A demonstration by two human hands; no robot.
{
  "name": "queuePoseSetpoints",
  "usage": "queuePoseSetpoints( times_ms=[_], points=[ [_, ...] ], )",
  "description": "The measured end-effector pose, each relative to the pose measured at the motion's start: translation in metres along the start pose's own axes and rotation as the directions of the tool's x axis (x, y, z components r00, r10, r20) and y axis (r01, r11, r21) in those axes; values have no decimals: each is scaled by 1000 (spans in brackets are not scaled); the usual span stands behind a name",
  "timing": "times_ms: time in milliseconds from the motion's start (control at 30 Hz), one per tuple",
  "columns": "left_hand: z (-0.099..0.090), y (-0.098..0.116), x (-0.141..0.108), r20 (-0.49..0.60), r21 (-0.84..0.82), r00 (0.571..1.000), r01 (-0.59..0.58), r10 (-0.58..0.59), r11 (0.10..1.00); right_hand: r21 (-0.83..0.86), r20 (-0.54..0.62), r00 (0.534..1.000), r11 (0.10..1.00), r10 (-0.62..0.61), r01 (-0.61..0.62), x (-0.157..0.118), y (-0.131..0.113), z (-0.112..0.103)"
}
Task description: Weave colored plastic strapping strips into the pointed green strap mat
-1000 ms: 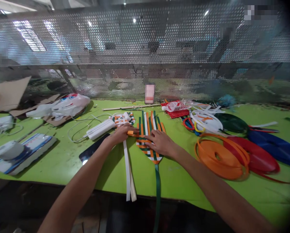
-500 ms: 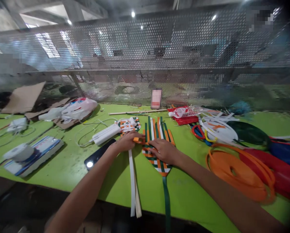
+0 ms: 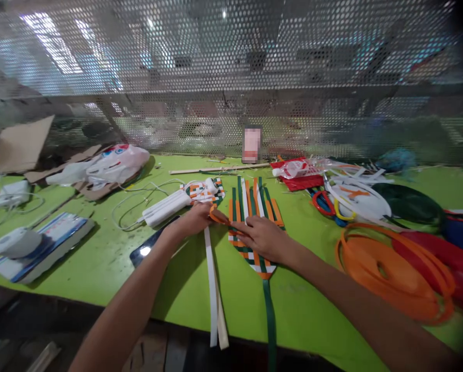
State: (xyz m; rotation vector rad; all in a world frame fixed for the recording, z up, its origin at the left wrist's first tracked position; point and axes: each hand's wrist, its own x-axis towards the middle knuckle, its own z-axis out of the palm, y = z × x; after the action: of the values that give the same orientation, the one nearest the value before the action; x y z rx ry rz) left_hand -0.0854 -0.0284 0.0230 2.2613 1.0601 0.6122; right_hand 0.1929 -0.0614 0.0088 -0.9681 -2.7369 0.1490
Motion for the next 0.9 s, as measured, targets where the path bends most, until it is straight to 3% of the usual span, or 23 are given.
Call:
queuePoseSetpoints(
  times_ms=[100,333,567,900],
  points=[
    [0,1,-1,23,-21,1000,15,-14,1000,-39,16,1000,999,5,-5,3,-1,1],
    [2,5,6,-26,-98,979,198,-202,975,-78,40,999,997,13,-10,7,-1,0],
    [12,8,15,-113,-89,968,213,-222,973,-185,98,994,982,44,-25,7,-8,-7],
    [36,-2,28,-70,-182,987,129,-144,975,-186,95,995,982,43,-25,6,-7,-5]
  ],
)
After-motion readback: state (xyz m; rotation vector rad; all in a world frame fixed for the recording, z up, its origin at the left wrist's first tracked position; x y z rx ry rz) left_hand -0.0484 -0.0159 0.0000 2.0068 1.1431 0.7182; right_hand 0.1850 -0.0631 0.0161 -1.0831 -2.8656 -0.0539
